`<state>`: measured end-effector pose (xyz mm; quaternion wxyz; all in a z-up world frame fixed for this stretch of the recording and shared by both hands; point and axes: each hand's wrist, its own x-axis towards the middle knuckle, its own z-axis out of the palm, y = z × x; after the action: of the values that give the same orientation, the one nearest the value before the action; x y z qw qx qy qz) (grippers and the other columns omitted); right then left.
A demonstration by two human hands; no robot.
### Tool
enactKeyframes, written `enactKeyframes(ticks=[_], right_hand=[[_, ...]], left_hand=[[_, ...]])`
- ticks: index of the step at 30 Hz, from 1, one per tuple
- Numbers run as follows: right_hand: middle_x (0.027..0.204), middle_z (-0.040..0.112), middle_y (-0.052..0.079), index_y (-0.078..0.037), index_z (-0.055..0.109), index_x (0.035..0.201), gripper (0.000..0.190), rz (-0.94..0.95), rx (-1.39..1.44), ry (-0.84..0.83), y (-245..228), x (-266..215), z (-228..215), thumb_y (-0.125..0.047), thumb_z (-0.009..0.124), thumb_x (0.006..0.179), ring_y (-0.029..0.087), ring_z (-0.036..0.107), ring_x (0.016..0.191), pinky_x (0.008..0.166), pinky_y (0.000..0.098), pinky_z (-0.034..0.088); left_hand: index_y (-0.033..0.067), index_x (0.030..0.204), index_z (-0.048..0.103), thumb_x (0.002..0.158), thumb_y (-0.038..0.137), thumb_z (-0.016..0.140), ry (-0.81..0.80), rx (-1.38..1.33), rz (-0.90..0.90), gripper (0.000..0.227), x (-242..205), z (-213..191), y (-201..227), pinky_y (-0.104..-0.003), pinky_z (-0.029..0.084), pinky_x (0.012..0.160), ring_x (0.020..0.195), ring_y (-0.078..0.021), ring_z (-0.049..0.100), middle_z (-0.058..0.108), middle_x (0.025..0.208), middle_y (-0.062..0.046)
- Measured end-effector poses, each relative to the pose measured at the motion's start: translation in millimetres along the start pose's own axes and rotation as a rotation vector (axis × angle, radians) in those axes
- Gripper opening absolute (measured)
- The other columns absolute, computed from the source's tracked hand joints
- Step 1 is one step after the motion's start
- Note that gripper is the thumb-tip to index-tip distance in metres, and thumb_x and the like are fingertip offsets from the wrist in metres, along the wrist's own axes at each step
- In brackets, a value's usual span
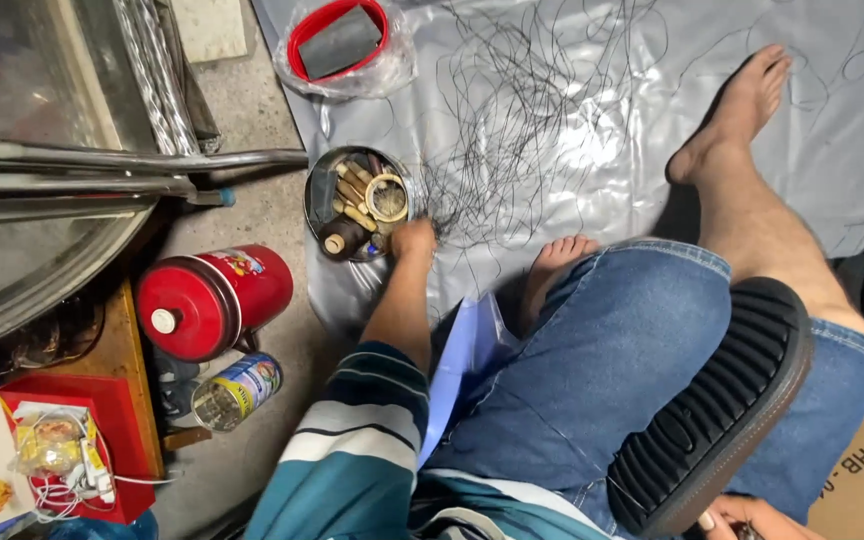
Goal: Hand-stitching the sole of a sandal using a needle and thread at a shoe repair station.
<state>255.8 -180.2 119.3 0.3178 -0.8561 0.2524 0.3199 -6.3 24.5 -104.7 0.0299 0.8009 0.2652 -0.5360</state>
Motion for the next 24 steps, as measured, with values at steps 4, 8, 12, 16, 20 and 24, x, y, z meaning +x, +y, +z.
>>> enactKeyframes(ticks=[4, 8, 12, 16, 20, 24], right_hand=[[0.151, -0.014, 0.013, -0.007, -0.015, 0.14, 0.11, 0.021, -0.115, -0.015, -12.2, -22.3, -3.0, -0.083, 0.021, 0.069, 0.032, -0.01, 0.139, 0.111, 0.055, -0.003], [0.151, -0.013, 0.012, -0.009, -0.014, 0.14, 0.107, 0.023, -0.11, -0.018, -6.9, -20.5, -0.8, -0.082, 0.021, 0.07, 0.032, -0.01, 0.139, 0.11, 0.0563, -0.003], [0.152, -0.012, 0.01, -0.01, -0.015, 0.14, 0.108, -0.009, -0.007, -0.01, -0.9, -17.6, -0.5, -0.081, 0.02, 0.068, 0.031, -0.01, 0.139, 0.11, 0.056, -0.002], [0.151, -0.011, 0.012, -0.009, -0.014, 0.14, 0.105, -0.001, -0.075, -0.007, 1.8, -15.2, -0.8, -0.08, 0.025, 0.074, 0.032, -0.01, 0.139, 0.11, 0.0555, -0.002], [0.151, -0.012, 0.012, -0.009, -0.015, 0.14, 0.107, -0.011, -0.021, -0.013, -2.2, -27.7, -4.7, -0.08, 0.024, 0.07, 0.031, -0.01, 0.139, 0.111, 0.0545, -0.002], [0.151, -0.012, 0.012, -0.008, -0.014, 0.14, 0.105, 0.004, -0.089, -0.013, 0.3, -26.2, -4.2, -0.08, 0.024, 0.073, 0.032, -0.009, 0.139, 0.111, 0.0549, -0.002]], left_hand=[[0.0102, 0.118, 0.056, 0.088, 0.025, 0.054, 0.323, -1.761, -0.341, 0.033, -65.6, -54.0, -25.7, -0.016, 0.033, 0.036, 0.045, -0.0052, 0.048, 0.061, 0.069, -0.004], [0.0096, 0.086, 0.066, 0.082, 0.014, 0.058, 0.666, -2.074, -0.091, 0.01, -69.7, -83.0, -73.8, -0.017, 0.036, 0.045, 0.053, -0.0066, 0.048, 0.056, 0.065, 0.0], [0.0175, 0.086, 0.066, 0.075, 0.025, 0.055, 0.814, -2.034, -0.094, 0.017, -99.1, -116.0, -116.2, -0.037, 0.047, 0.089, 0.101, -0.0177, 0.054, 0.059, 0.111, -0.005], [0.0109, 0.089, 0.064, 0.077, 0.019, 0.054, 0.841, -2.259, 0.038, 0.018, -115.7, -119.8, -134.4, -0.034, 0.046, 0.08, 0.093, -0.0165, 0.058, 0.066, 0.111, -0.006], [0.0122, 0.091, 0.049, 0.087, 0.019, 0.039, 0.706, -2.214, -0.018, 0.013, -126.1, -111.5, -135.1, -0.035, 0.051, 0.062, 0.063, -0.0144, 0.057, 0.062, 0.081, -0.005], [0.0144, 0.076, 0.05, 0.075, 0.027, 0.05, 0.567, -2.016, -0.027, 0.013, -94.9, -72.3, -122.7, -0.029, 0.053, 0.04, 0.044, -0.0135, 0.049, 0.053, 0.062, -0.005]])
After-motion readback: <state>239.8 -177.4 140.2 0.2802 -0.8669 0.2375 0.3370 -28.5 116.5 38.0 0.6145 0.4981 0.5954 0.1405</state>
